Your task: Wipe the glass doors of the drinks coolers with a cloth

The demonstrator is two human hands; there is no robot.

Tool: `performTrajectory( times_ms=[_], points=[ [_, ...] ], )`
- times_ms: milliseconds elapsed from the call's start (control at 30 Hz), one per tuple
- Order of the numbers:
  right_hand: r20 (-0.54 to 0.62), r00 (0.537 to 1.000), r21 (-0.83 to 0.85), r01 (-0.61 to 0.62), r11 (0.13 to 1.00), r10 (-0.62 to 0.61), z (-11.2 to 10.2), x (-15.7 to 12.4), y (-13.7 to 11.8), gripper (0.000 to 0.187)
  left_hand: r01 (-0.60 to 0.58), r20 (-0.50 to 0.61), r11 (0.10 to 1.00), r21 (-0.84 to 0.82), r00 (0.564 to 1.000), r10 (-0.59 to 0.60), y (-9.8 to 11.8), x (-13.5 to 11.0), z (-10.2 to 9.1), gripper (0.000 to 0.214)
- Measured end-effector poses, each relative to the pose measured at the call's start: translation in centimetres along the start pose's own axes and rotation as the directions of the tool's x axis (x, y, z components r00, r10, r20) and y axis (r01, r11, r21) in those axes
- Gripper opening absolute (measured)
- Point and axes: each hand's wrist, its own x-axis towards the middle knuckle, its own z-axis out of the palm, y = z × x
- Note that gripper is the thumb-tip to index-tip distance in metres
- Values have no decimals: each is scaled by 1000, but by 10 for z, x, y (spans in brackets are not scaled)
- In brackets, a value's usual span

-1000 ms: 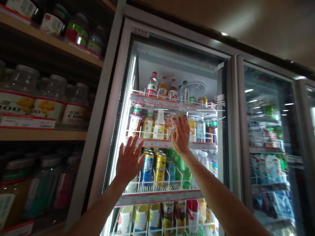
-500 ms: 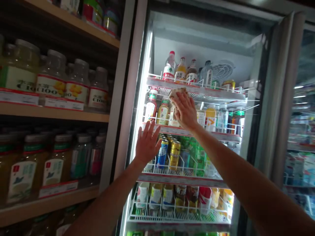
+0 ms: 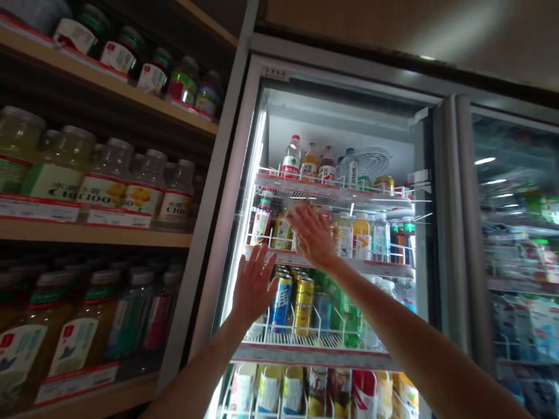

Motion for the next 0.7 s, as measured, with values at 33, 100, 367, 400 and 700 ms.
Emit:
performTrajectory(
  times_ms=[33, 100, 367, 400, 700],
  points=[
    [51, 993, 14, 106, 994, -106, 0, -2, -5, 53, -3, 1, 1000, 1, 1000, 3, 0, 0, 0, 51],
    [100, 978, 29, 181, 983, -183, 0, -1, -11, 53, -20, 2, 1000, 12, 1000, 20, -1, 0, -2, 49],
    [31, 999, 35, 37, 999, -38, 6, 20, -15, 53, -142, 123, 989, 45, 983, 136, -26, -9, -19, 44],
    [54, 993, 41, 104, 994, -106, 6, 18, -16, 53, -148, 131, 988, 38, 981, 142, -29, -9, -20, 45],
    [-47, 977, -74, -212, 974, 209, -7, 8, 26, 47, 45, 3, 992, 114, 999, -45, -36, 48, -9, 47]
  ],
)
